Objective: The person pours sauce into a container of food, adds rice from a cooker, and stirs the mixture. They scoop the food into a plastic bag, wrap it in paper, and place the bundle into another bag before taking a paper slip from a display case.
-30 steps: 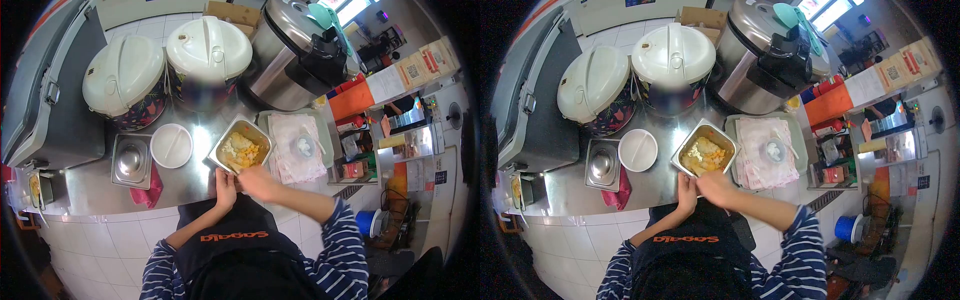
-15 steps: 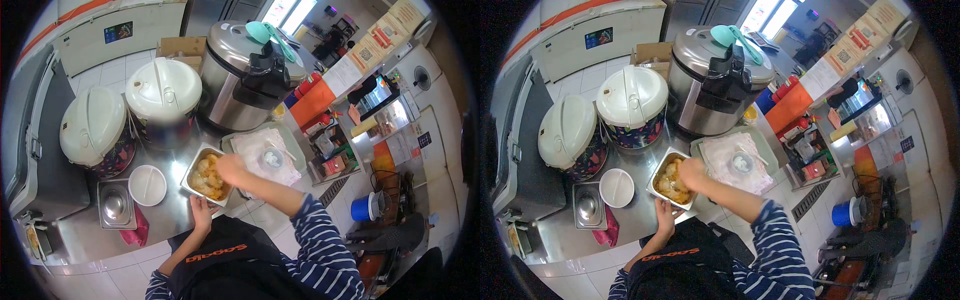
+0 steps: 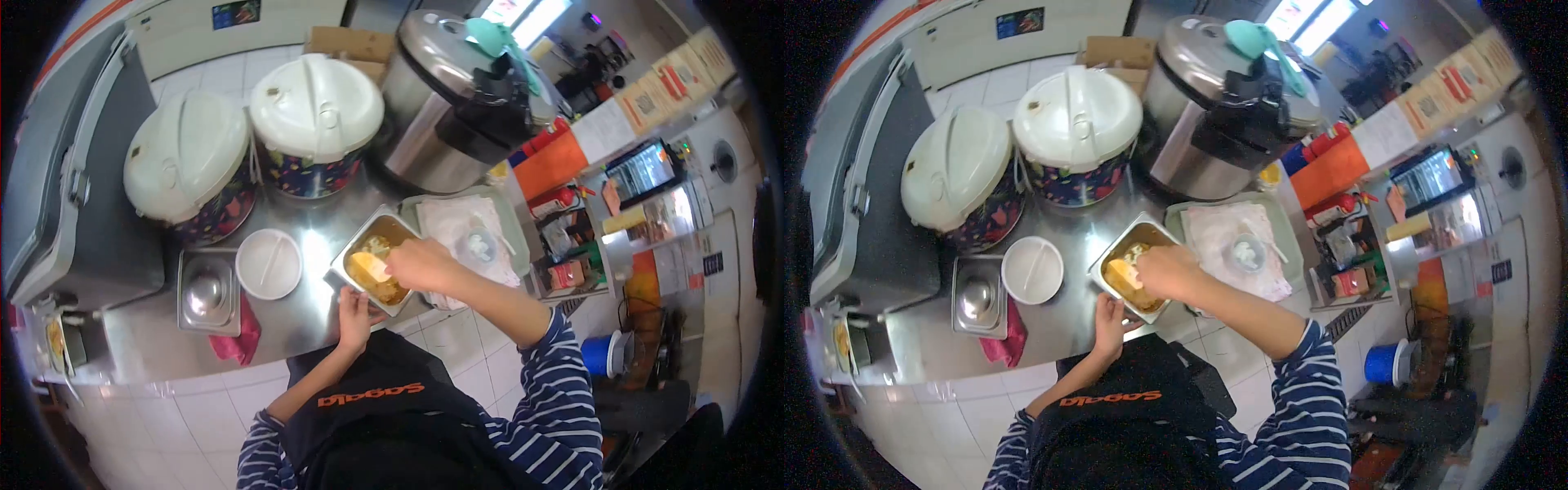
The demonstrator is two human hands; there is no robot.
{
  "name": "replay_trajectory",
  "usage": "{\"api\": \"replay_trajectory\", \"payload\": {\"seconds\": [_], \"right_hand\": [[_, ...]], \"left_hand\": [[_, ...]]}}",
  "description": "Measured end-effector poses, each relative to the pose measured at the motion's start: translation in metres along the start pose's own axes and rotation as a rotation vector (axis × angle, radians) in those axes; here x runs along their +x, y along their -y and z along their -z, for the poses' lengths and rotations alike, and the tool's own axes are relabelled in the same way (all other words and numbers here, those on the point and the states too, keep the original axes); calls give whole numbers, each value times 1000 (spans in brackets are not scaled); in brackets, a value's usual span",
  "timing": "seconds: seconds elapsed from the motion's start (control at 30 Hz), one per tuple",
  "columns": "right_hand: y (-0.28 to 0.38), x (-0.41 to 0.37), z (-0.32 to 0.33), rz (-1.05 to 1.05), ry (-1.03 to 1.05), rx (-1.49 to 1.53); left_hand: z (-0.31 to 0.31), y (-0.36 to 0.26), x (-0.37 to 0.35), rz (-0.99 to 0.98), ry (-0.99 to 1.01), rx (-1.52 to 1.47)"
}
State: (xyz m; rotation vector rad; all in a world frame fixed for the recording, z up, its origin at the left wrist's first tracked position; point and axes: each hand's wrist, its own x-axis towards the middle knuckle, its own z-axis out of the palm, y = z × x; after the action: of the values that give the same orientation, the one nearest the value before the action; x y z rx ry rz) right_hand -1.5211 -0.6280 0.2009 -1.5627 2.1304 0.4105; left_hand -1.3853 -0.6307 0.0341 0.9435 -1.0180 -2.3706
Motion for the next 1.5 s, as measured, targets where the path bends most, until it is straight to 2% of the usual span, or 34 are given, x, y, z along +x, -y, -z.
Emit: {"api": "replay_trajectory", "payload": {"seconds": [0.1, 0.2, 0.23, 0.33, 0.37, 0.47, 0.5, 0.6, 0.63, 0.73, 0.83, 0.93, 0.97, 1.07, 1.1, 1.2, 1.3, 1.4, 1.47, 1.5], "right_hand": [[0, 21, -54, 6, 19, -101], [-29, 31, -35, -144, 115, -180], [-28, 29, -21, -198, 86, -224], [-8, 46, -67, -178, -193, -406], [-3, 43, -87, -58, -245, -468], [-1, 11, -61, 79, -77, -349], [-16, 10, -63, 33, -187, -315], [-29, 17, -35, -224, -244, -261], [-19, 26, -37, -185, -215, -228], [13, 36, -71, -25, -296, -278], [31, 6, -75, 126, -205, -180], [-5, 12, -66, 34, -68, -259], [-15, 25, -67, -46, -51, -375], [-16, 44, -74, -8, -248, -333], [-11, 42, -78, -1, -248, -298], [8, 7, -27, 29, -73, -176], [14, 6, -33, 77, -108, -114], [-16, 34, -51, -28, 68, -56], [-16, 25, -22, -115, 57, -158], [-15, 17, -10, -109, -31, -125]], "left_hand": [[-3, -2, -3, -5, -41, 11], [-2, 0, -4, 11, -57, 46], [-3, 0, -2, 19, -40, 43], [-5, -4, 2, 36, -15, 10], [-4, -5, 3, 19, -21, -4], [-2, -6, 1, -20, -55, -21], [-1, -5, 0, -26, -64, -20], [-3, -4, 0, 9, -63, -11], [-3, -3, 0, 7, -59, -7], [-3, -3, 4, -54, -43, 0], [2, 1, 4, -127, -26, 11], [-2, 1, 0, -54, -70, 4], [-3, -1, 0, -32, -73, 19], [2, -6, 6, 10, -25, -16], [5, -11, 8, 13, -39, 30], [12, -9, 11, -4, -24, 24], [9, -12, 9, -7, -29, 3], [8, -10, 8, -44, -52, 15], [12, -7, 12, -25, -24, 85], [16, -5, 15, -13, 20, 47]]}}
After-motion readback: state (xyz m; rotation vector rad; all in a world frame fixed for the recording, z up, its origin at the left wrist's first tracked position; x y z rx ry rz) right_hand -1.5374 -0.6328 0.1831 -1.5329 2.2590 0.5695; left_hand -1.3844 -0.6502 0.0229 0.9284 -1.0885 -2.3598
